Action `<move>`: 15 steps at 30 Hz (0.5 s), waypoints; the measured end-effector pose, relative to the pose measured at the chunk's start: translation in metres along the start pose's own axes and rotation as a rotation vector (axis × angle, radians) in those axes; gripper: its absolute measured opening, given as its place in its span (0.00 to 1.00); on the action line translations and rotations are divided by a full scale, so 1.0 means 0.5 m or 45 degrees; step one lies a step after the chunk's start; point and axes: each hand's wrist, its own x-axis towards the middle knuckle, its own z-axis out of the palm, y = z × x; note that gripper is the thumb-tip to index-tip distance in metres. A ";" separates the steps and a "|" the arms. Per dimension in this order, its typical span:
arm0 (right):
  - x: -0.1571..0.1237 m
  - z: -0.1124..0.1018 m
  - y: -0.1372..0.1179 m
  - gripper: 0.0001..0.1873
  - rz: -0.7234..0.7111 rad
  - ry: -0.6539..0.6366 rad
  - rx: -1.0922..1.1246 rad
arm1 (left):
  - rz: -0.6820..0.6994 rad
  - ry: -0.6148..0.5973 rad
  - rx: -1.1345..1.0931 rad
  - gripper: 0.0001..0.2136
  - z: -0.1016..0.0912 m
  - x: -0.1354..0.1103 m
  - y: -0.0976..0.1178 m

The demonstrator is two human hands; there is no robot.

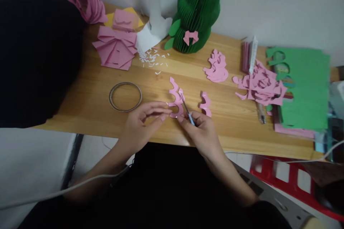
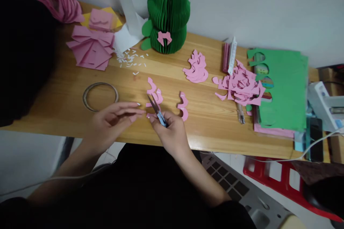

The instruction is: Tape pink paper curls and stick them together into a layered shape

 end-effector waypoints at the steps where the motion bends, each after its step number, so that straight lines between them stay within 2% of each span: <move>1: 0.001 0.002 0.002 0.11 0.012 0.012 -0.032 | 0.103 0.055 0.151 0.08 -0.004 -0.005 -0.008; 3: 0.004 0.007 0.007 0.12 0.036 0.040 -0.114 | 0.366 0.107 0.452 0.08 -0.011 -0.013 -0.025; 7: 0.010 0.017 0.017 0.13 0.024 0.085 -0.240 | 0.832 -0.032 0.786 0.10 -0.017 -0.021 -0.054; 10: 0.015 0.023 0.020 0.12 -0.005 0.093 -0.301 | 0.961 -0.099 0.872 0.10 -0.015 -0.023 -0.064; 15: 0.020 0.029 0.022 0.13 0.012 0.101 -0.401 | 1.022 -0.095 0.963 0.11 -0.011 -0.022 -0.064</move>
